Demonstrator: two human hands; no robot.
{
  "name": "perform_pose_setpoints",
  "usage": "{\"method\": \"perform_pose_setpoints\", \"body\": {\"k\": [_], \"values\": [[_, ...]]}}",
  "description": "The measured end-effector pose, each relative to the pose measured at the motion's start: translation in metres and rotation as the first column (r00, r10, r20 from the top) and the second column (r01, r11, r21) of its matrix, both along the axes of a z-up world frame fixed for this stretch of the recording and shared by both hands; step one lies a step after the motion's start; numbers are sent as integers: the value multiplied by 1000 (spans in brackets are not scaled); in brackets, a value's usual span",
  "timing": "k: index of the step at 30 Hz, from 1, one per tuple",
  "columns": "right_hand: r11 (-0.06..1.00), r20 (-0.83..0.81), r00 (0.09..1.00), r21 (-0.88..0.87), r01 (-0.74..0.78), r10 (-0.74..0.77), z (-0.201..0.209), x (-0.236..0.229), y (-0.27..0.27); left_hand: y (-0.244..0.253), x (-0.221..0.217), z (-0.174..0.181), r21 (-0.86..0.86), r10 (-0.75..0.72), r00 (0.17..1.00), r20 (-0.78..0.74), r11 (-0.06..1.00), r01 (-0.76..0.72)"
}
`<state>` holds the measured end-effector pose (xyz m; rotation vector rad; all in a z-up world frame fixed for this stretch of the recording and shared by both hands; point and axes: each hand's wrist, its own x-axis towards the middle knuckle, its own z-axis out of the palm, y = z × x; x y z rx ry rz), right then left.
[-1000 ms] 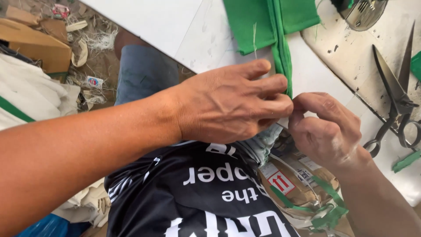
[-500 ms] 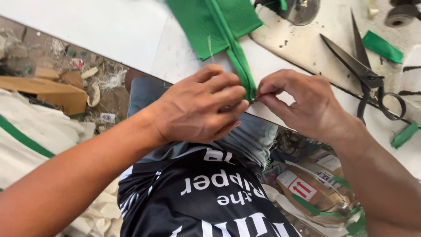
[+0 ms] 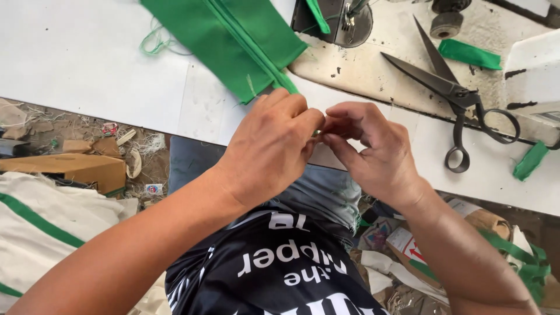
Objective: Using an industrial sewing machine to assemble green fabric bags and zippers, including trimming excess thread.
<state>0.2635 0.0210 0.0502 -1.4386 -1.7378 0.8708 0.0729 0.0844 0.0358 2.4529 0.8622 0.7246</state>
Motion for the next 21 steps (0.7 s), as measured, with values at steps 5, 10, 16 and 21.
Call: {"method": "perform_pose_setpoints", "body": {"k": [5,10,16,21], "values": [[984,152,987,173,30,-57,12,-12,-15,2,3,8,109,62,990,-125,993,-49],[862,433,899,479,-164,-69,-11,-24,-36,2,7,-9,26,33,987,-157,999,-29],[855,588,798,477,-206,-136,-36,-20,-53,12,13,-13,-236,-10,991,-137,971,-23],[853,634,752,480,-204,-177,-42,-27,-52,9,14,-1,-284,-53,963,-265,958,-25]]}}
